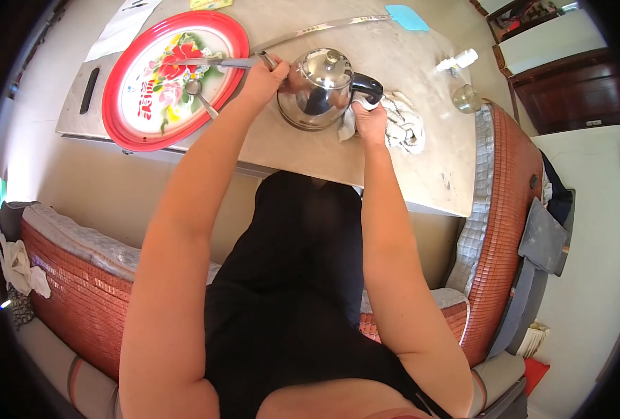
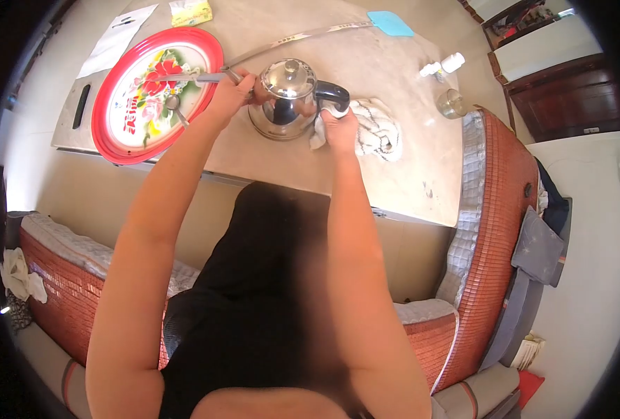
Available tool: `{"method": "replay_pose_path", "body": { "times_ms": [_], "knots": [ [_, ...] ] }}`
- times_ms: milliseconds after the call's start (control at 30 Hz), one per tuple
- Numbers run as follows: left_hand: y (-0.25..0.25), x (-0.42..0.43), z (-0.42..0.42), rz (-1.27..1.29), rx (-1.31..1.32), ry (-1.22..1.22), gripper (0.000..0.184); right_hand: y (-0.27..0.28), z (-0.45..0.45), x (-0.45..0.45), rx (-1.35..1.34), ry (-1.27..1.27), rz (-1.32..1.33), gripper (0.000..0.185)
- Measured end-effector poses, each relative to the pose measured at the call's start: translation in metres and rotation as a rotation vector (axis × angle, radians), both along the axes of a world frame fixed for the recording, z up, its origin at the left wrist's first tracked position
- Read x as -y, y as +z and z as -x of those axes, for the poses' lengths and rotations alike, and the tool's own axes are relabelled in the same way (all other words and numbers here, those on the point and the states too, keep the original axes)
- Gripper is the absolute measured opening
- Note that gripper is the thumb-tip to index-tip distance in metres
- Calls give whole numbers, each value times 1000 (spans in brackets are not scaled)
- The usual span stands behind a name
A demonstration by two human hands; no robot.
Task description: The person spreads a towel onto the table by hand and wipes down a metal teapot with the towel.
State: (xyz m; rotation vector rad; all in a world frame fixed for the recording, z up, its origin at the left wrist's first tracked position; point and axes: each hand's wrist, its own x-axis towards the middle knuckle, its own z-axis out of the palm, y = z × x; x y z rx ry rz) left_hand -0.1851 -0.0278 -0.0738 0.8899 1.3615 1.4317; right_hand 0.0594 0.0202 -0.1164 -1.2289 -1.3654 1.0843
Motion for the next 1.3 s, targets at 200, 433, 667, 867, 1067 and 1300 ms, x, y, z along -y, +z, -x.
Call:
{"method": "replay_pose_path", "body": {
  "times_ms": [200,433,667,867,1067,1300],
  "knots": [
    [-10,-9,3,-11,-92,32,19,31,-2,14,-156,193,198,22],
    [-2,-16,-2,25,-429,194,38,5,-6,45,0,54,-19,32],
    [18,-12,-8,76,-636,137,36,9,-18,77,26,146,21,37],
    [14,-21,-8,13,-767,121,36,33,-21,88,-22,244,128,36],
    [19,-20,-7,88,-685,53,36,69,-21,91,-91,326,166,38],
    [15,-17,-9,23,-732,111,35,84,5,97,358,49,97,44]
  ]
}}
